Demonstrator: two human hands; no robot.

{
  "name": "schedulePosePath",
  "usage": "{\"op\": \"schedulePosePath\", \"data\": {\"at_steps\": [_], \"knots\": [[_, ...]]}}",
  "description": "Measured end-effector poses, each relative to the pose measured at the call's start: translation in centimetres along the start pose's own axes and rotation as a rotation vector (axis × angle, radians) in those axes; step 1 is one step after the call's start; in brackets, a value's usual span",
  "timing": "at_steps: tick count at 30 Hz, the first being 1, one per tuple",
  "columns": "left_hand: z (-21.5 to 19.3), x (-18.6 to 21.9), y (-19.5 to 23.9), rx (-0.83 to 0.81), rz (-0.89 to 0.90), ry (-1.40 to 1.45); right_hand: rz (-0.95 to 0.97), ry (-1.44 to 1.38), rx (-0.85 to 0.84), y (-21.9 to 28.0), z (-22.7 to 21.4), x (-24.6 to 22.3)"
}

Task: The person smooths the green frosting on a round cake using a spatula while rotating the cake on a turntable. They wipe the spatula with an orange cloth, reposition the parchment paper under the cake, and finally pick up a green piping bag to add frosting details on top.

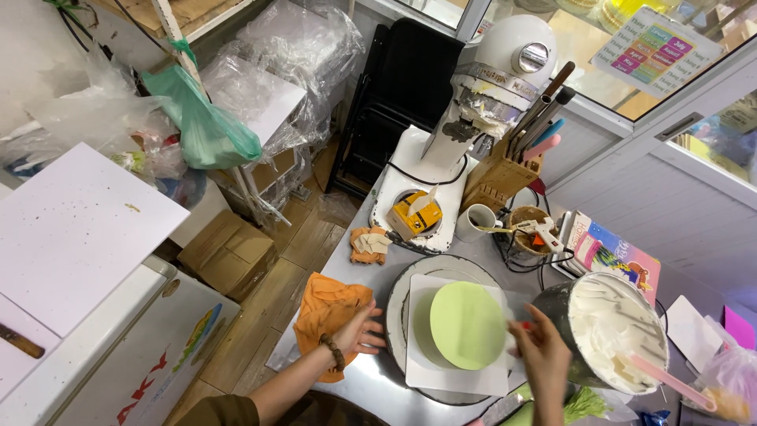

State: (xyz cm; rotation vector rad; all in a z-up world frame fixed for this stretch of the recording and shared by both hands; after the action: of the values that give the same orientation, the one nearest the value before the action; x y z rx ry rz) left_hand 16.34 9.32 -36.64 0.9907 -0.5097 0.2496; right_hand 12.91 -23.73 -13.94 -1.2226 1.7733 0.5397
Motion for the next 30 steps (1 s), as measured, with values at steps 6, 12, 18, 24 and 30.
{"op": "schedulePosePath", "data": {"at_steps": [6, 12, 18, 24, 30], "knots": [[-0.7, -1.5, -1.9, -0.034, -0.140, -0.007, -0.062, -0.044, -0.202, -0.4, 6.7, -3.0], [-1.6, -0.2, -2.8, 0.029, 0.034, -0.071, -0.063, 0.106, -0.140, -0.5, 3.4, -0.9], [-1.2, 0.6, -1.6, 0.083, 0.098, -0.040, -0.049, -0.036, 0.023, 0.8, -1.3, 1.9], [0.1, -0.9, -1.2, 0.022, -0.100, -0.058, -0.025, 0.015, -0.035, 0.5, 3.5, -2.4], [-1.6, -2.9, -4.0, -0.008, -0.123, -0.138, -0.047, -0.012, -0.067, 0.2, 3.1, -1.8]]}}
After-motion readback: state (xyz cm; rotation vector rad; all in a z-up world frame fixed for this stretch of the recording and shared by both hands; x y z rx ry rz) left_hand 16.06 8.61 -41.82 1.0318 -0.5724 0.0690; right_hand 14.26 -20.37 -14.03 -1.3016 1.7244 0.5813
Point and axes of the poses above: each hand's wrist, its own y-axis away from the middle knuckle, its own z-axis out of the palm, x = y × z, the point moved 7 cm from there along -y, towards the middle knuckle, and after that the axes turned 14 degrees about -z, right-handed, at the moved point
